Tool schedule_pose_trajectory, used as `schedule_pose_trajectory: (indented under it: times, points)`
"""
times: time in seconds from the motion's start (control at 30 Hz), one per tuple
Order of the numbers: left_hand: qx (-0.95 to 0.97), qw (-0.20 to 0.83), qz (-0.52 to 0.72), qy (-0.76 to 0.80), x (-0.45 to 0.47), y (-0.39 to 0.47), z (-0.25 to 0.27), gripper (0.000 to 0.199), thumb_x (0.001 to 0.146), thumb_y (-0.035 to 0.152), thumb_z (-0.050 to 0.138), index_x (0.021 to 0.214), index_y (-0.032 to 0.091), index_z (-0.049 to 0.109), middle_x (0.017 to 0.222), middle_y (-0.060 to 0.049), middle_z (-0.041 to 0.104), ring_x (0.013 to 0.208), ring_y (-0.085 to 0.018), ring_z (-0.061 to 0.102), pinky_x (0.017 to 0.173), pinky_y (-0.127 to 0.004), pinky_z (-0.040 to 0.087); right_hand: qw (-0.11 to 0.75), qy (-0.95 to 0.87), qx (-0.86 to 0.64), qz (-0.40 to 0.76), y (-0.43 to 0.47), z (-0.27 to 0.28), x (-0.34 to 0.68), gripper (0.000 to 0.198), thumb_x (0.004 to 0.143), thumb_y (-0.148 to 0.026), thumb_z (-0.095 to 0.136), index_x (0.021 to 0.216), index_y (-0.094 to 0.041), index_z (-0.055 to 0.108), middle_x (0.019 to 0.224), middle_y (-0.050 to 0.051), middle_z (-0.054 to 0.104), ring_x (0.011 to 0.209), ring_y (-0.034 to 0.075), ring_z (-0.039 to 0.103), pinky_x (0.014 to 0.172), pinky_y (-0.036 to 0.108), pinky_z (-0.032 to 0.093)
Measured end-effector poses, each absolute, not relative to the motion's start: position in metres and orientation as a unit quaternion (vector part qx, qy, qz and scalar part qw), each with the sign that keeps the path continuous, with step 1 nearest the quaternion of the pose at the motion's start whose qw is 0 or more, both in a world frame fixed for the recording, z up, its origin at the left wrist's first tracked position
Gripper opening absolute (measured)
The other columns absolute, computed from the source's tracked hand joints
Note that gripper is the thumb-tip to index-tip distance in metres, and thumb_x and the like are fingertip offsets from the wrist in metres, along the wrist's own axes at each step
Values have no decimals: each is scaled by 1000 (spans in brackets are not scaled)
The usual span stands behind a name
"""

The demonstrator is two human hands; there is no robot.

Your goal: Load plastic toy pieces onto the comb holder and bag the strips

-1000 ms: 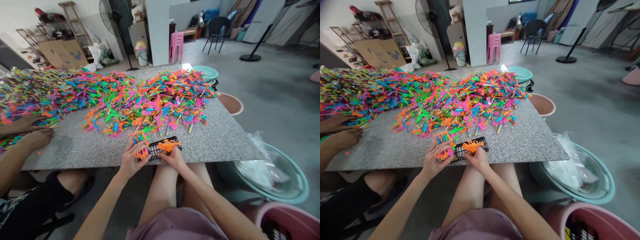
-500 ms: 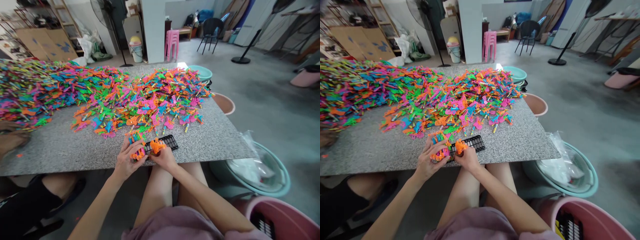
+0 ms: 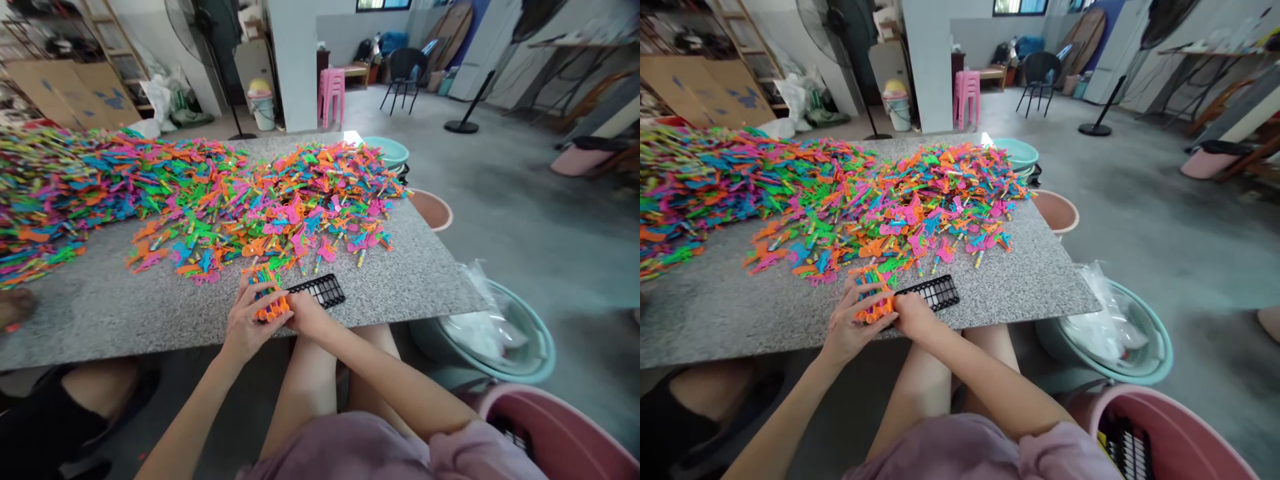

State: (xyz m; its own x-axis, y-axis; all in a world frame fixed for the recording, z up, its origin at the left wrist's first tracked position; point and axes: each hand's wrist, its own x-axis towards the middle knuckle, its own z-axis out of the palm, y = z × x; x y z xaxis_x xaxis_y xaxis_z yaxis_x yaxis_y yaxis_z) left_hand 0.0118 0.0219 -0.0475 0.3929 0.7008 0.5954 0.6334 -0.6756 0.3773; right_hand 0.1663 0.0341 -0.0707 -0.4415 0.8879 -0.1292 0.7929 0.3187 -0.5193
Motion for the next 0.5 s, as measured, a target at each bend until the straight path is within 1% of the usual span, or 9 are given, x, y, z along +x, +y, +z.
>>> schedule_pose_trajectory:
  times: [0.07, 0.13, 0.2, 0.23, 0.3, 0.37, 0.43, 0.5]
  points:
    - [822, 28, 403, 402, 13, 22, -52, 26, 84, 29, 70, 110, 27, 69, 112, -5, 65, 129, -29, 49, 110, -50, 40, 98, -802, -527, 263, 35, -72, 167, 22, 79, -19, 60, 98, -14, 70, 91, 12, 73, 84, 23, 69, 68, 25, 45]
    - [818, 20, 411, 401, 12, 22, -56, 26, 84, 28, 69, 110, 26, 68, 110, -5, 66, 132, -30, 45, 110, -50, 41, 97, -807, -502, 296, 39, -71, 176, 23, 75, -19, 68, 97, -16, 71, 89, 9, 73, 83, 22, 69, 67, 24, 45]
    - [822, 18, 408, 397, 9, 22, -58, 28, 85, 28, 68, 113, 25, 67, 110, -5, 67, 136, -30, 41, 110, -50, 42, 111, -799, -489, 333, 49, -69, 193, 30, 70, -23, 76, 99, -18, 70, 89, 5, 73, 83, 20, 69, 69, 23, 47]
    - [826, 17, 403, 394, 7, 22, -59, 29, 86, 29, 67, 115, 25, 66, 111, -5, 67, 137, -30, 40, 110, -51, 42, 129, -780, -516, 330, 57, -68, 203, 33, 71, -27, 77, 101, -18, 69, 90, 4, 73, 84, 19, 69, 71, 22, 47]
    - [832, 15, 394, 391, 5, 23, -60, 30, 86, 30, 66, 116, 26, 66, 113, -5, 67, 138, -31, 38, 110, -52, 41, 172, -709, -631, 264, 78, -65, 221, 38, 78, -35, 73, 110, -17, 65, 97, 8, 72, 91, 20, 68, 77, 25, 49]
    - [836, 14, 387, 389, 3, 25, -59, 30, 86, 31, 67, 116, 27, 66, 114, -5, 67, 136, -31, 41, 111, -54, 40, 178, -639, -726, 180, 100, -62, 232, 42, 82, -39, 70, 114, -14, 61, 104, 15, 70, 99, 24, 67, 81, 30, 50]
    - [839, 18, 382, 387, 2, 25, -58, 30, 86, 32, 67, 116, 28, 67, 114, -5, 67, 134, -31, 44, 112, -55, 38, 158, -619, -752, 161, 117, -61, 236, 43, 78, -36, 74, 113, -12, 62, 107, 19, 69, 103, 27, 66, 82, 32, 50]
    - [841, 25, 380, 384, 0, 25, -56, 30, 86, 31, 67, 115, 28, 67, 114, -5, 66, 134, -31, 44, 113, -57, 36, 142, -611, -758, 179, 126, -61, 240, 35, 75, -25, 76, 105, -11, 65, 105, 21, 70, 102, 28, 67, 80, 32, 51]
